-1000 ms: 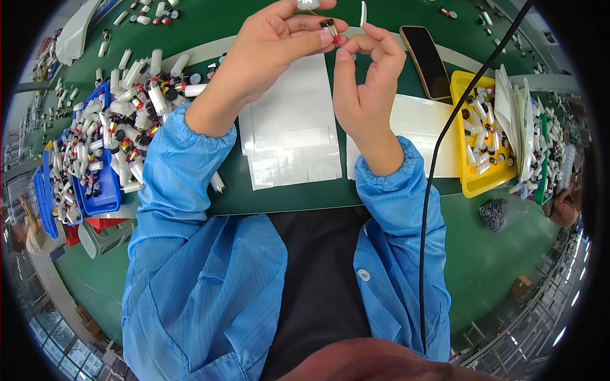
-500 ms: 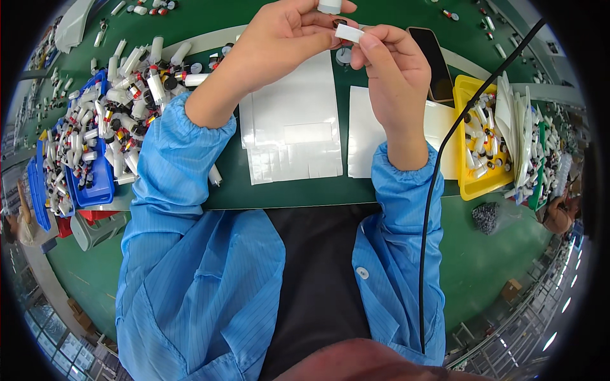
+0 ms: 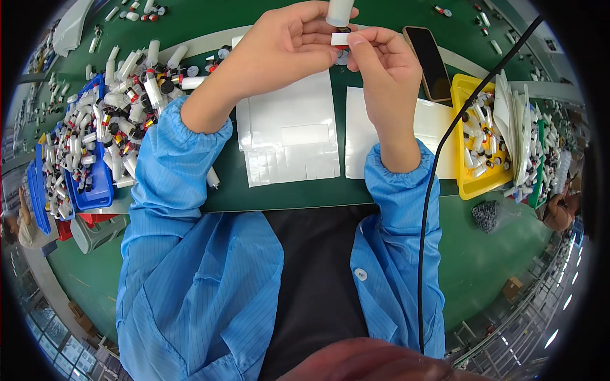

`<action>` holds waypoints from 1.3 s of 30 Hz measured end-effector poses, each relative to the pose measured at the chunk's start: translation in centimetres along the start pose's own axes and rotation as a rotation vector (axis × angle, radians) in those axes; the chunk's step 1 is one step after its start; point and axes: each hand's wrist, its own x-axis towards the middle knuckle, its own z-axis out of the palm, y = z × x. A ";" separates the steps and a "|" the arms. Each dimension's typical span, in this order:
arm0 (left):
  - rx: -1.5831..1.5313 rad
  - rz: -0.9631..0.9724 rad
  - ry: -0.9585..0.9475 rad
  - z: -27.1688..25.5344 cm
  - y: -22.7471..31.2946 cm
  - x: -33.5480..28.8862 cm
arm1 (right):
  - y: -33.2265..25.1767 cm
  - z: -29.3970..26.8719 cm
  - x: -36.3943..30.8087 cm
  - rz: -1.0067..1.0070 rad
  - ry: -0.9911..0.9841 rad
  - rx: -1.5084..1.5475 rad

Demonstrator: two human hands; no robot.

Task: Manually assembling small plastic and electronic parts by attaching components and organizing them into containers.

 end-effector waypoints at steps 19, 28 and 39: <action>0.336 -0.077 0.123 -3.8 6.1 -1.5 | 1.2 0.2 -0.4 0.395 -0.197 0.519; 1.274 -0.434 0.165 -21.3 6.1 1.8 | 1.4 0.5 -0.8 0.426 -0.102 0.459; 1.549 -0.501 0.262 -43.5 1.9 -4.6 | 2.2 0.7 -0.4 0.418 -0.127 0.374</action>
